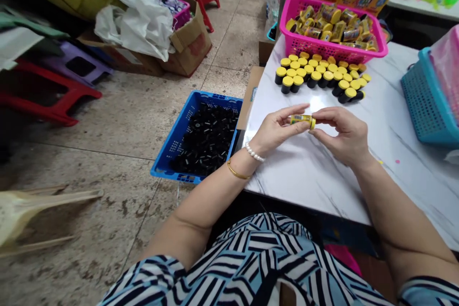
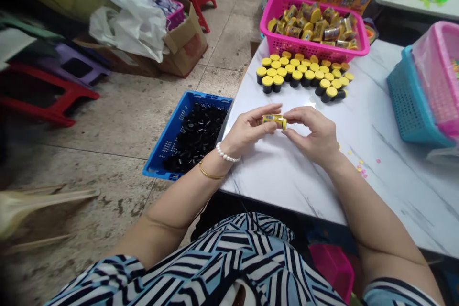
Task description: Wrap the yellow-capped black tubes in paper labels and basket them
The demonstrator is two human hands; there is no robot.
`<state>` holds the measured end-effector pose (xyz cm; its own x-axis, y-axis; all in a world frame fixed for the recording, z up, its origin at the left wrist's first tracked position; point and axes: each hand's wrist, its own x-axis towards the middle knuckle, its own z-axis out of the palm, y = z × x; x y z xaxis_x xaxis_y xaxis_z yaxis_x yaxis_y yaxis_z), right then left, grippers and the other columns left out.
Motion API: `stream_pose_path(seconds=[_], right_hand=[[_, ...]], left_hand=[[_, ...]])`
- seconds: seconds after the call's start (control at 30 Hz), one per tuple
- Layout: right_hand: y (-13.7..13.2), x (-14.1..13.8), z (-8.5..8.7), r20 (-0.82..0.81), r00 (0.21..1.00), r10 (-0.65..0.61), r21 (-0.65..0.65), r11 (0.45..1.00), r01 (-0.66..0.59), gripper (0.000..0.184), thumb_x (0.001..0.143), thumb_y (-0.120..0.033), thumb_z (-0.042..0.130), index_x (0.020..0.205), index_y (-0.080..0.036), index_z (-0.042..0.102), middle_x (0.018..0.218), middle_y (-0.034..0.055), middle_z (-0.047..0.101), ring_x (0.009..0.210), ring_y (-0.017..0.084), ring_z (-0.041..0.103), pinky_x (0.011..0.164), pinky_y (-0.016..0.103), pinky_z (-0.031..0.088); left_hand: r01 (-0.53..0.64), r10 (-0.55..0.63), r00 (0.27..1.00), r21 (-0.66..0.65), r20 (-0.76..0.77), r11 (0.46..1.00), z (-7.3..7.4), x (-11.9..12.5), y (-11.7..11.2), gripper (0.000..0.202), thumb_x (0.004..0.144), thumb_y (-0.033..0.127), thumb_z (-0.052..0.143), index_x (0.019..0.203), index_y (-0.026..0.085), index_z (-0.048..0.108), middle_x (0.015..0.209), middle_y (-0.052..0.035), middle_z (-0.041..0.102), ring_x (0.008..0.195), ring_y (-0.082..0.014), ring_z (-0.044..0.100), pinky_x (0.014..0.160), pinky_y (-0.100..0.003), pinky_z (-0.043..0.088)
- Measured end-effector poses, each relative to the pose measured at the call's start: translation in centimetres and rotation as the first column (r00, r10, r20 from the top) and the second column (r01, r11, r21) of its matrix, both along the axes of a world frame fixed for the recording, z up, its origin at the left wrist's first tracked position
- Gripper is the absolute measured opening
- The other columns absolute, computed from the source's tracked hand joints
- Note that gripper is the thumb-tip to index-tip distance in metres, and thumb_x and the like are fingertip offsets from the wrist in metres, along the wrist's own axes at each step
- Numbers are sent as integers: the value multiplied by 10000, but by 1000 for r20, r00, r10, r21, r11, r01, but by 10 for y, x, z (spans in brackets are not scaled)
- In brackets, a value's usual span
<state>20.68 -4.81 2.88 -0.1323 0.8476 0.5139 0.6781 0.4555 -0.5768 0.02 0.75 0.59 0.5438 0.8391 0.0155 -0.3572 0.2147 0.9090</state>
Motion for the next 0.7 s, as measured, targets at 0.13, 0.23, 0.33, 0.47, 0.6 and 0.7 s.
stream_pose_path(seconds=[0.13, 0.23, 0.33, 0.47, 0.6, 0.7], right_hand=[[4, 7, -7, 55, 998, -38, 82, 996, 33, 247, 871, -243, 766, 1103, -329, 751, 1092, 29, 800, 1045, 269, 755, 966, 488, 624], [2, 7, -8, 86, 996, -20, 108, 994, 11, 255, 886, -228, 748, 1119, -332, 749, 1118, 26, 804, 1060, 263, 759, 989, 481, 620], [0, 5, -7, 52, 999, -10, 73, 997, 6, 246, 871, -242, 774, 1101, -327, 764, 1122, 33, 807, 1065, 268, 759, 998, 484, 619], [3, 3, -15, -286, 954, -89, -257, 966, 13, 234, 805, -367, 869, 1004, -275, 784, 992, 56, 814, 920, 270, 776, 913, 495, 652], [11, -2, -24, -620, 742, -257, -613, 749, -253, 355, 746, -484, 919, 882, -195, 764, 851, 81, 799, 730, 224, 766, 734, 416, 669], [13, -3, -22, -642, 732, -229, -586, 762, -275, 386, 763, -462, 915, 1007, -198, 773, 932, 67, 801, 785, 196, 765, 783, 379, 662]], left_hand=[[20, -31, 996, -124, -86, 992, -5, 1, 5, 443, 817, 510, 852, 1109, 185, 783, 1023, -74, 747, 734, -97, 648, 633, -225, 471], [-22, 14, 996, -92, -88, 995, -8, 1, 9, 360, 773, 406, 905, 1014, 165, 791, 925, -44, 728, 698, -78, 611, 628, -217, 455], [-45, 37, 994, -79, -99, 996, -7, 0, 9, 349, 742, 337, 923, 1015, 164, 795, 870, -26, 718, 700, -81, 599, 647, -225, 457], [-62, 63, 993, 18, -99, 998, -10, 5, 8, 368, 709, 308, 934, 1000, 144, 778, 961, -51, 763, 836, -119, 673, 789, -257, 513], [-79, 90, 985, 77, -150, 994, -18, 9, 7, 366, 731, 367, 920, 920, 116, 732, 868, -41, 745, 767, -109, 666, 742, -248, 513], [-60, 57, 983, -11, -173, 998, -20, 9, 8, 368, 840, 408, 840, 1028, 120, 709, 811, -31, 722, 612, -78, 614, 581, -214, 452]])
